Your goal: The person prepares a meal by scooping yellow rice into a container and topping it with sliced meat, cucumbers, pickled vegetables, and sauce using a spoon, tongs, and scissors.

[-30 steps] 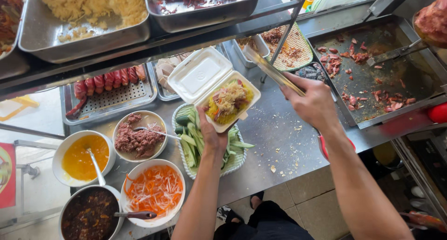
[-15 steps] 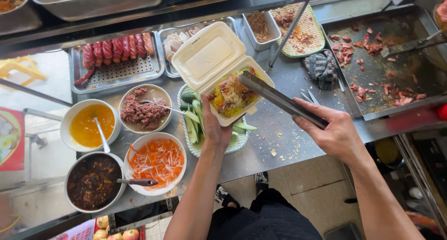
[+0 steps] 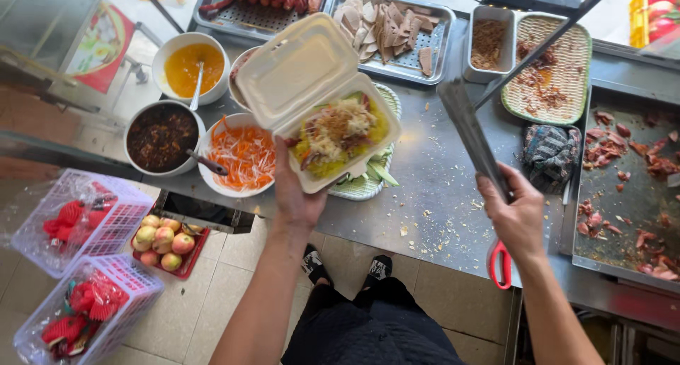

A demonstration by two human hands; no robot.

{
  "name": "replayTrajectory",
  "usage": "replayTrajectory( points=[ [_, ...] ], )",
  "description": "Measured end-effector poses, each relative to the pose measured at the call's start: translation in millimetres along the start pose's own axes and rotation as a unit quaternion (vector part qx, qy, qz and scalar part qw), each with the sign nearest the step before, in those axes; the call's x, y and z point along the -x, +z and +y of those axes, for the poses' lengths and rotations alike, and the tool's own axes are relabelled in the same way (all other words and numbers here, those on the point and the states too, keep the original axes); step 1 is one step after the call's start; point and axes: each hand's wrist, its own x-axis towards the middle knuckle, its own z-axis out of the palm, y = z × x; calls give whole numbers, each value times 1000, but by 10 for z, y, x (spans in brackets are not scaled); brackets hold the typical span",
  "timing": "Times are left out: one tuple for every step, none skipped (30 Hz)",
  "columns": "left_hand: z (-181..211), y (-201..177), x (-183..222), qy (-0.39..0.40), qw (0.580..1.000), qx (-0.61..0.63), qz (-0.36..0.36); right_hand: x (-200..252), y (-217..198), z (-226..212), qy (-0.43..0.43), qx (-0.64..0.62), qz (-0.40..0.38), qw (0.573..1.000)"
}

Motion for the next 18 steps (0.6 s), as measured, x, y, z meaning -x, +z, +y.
replayTrajectory(
  points=[
    [106, -19, 131, 22, 999, -15, 22, -82, 144, 245, -25, 47, 10, 999],
    [211, -43, 254, 40, 998, -25, 36, -108, 282, 498, -70, 109, 35, 991],
    [324, -76, 382, 59, 996, -35, 51, -95, 391, 736, -115, 169, 59, 977],
    [436, -114, 508, 79, 994, -45, 65, -92, 476, 935, -155, 221, 77, 960],
    [547, -161, 637, 99, 991, -49, 74, -75, 554, 1090, -194, 271, 94, 938],
    [662, -222, 776, 120, 988, -52, 84, -59, 607, 1188, -234, 317, 111, 912],
    [754, -284, 914, 140, 984, -56, 94, -56, 603, 1221, -218, 350, 93, 906],
    [851, -349, 1053, 161, 980, -63, 102, -56, 619, 1182, -202, 380, 76, 899],
    [941, -418, 1196, 182, 974, -71, 111, -47, 690, 1079, -187, 410, 60, 891],
    [1023, -493, 1321, 202, 969, -78, 118, -30, 790, 921, -234, 381, 59, 893],
    [1102, -571, 1431, 218, 965, -67, 129, 0, 884, 716, -279, 350, 58, 892],
    [1180, -653, 1534, 231, 961, -57, 140, 61, 992, 478, -322, 319, 58, 889],
    [1252, -736, 1641, 244, 957, -47, 151, 111, 1182, 216, -313, 243, -18, 918],
    [1303, -814, 1739, 251, 952, -52, 170, 161, 1431, -49, -300, 167, -93, 935],
    [1343, -888, 1832, 257, 946, -56, 190, 233, 1687, -298, -295, 138, -171, 930],
    [1391, -957, 1901, 262, 940, -61, 207, 300, 1970, -533, -289, 109, -245, 919],
    [1435, -1025, 1958, 270, 937, -58, 214, 370, 2309, -744, -246, 88, -287, 922],
    [1470, -1097, 2012, 275, 934, -57, 220, 443, 2628, -906, -200, 66, -327, 921]
  ],
)
